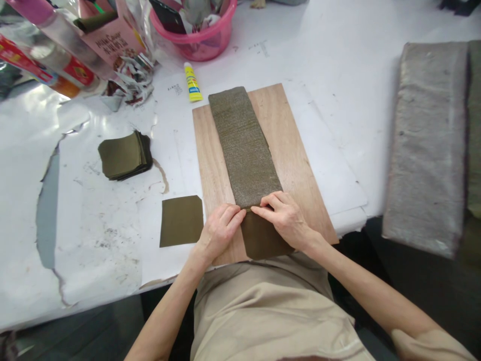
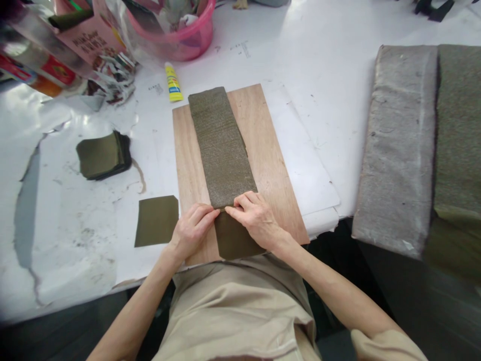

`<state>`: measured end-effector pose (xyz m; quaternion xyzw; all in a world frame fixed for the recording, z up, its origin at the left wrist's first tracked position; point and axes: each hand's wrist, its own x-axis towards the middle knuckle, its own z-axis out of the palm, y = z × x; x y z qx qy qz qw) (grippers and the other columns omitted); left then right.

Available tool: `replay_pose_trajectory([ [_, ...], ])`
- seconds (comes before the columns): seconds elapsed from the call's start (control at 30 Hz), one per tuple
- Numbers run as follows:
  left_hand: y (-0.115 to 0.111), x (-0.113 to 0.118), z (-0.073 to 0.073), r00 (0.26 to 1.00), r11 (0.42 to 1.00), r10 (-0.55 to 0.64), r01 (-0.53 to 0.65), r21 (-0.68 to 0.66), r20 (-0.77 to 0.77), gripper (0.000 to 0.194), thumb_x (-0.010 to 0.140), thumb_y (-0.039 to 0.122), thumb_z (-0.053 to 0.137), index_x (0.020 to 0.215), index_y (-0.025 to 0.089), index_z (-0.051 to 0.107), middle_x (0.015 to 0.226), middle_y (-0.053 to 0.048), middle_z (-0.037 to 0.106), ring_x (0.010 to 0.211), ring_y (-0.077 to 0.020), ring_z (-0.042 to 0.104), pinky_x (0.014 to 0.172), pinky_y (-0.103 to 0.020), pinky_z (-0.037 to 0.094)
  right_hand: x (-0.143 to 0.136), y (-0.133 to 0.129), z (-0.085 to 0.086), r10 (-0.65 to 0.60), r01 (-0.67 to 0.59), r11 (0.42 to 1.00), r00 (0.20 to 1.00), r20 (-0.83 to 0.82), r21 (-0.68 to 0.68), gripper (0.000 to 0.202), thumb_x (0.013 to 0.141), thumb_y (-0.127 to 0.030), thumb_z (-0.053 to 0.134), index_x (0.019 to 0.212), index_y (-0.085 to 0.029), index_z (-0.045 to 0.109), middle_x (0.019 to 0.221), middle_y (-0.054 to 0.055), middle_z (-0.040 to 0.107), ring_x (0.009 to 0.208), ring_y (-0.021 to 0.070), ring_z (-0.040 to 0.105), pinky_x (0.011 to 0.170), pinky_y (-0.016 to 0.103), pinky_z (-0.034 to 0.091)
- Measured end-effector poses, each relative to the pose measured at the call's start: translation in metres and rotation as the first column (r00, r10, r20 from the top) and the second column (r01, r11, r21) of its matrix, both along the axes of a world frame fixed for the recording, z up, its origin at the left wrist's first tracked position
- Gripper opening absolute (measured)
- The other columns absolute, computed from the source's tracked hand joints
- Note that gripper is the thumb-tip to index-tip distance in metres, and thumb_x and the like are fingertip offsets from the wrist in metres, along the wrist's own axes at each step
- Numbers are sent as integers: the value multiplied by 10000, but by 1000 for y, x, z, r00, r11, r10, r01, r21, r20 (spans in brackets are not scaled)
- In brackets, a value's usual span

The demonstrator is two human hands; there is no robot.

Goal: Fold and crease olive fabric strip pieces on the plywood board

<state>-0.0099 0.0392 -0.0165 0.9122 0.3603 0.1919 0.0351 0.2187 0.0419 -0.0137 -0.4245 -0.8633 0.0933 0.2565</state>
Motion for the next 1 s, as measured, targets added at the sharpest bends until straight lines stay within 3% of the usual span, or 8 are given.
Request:
replay_pose_trajectory([
  [0.6, -2, -4, 1, 994, 995, -7, 18, 101, -112, 228, 946, 112, 499, 1154, 104, 591, 1037, -128, 633, 988, -232, 585, 832, -363, 541, -3, -1, -4, -3, -3, 997, 996, 88, 73, 214, 965, -200, 506, 1082, -216, 684, 904, 59, 593, 912, 197, 478, 820, 333, 380],
  [0.8, -11, -13, 4, 997, 1000, 13, -11, 28, -78, 259, 951, 114, 489, 1195, 126, 574, 1101, -132, 632, 1056, -246, 574, 880, -391, 535, -4, -1, -8, 1, -7, 997, 996, 85, 78, 216, 955, -186, 519, 1091, -218, 684, 901, 60, 594, 916, 196, 478, 827, 337, 372],
  [1.0, -15, 9, 3, 995, 995, 94, -95, -24, -22, 382, 951, 109, 480, 1333, 120, 487, 1107, -138, 619, 1072, -249, 567, 925, -405, 514, -5, 0, -4, 7, -12, 998, 996, 89, 59, 237, 971, -193, 488, 1101, -211, 686, 908, 67, 602, 913, 195, 478, 823, 340, 379],
])
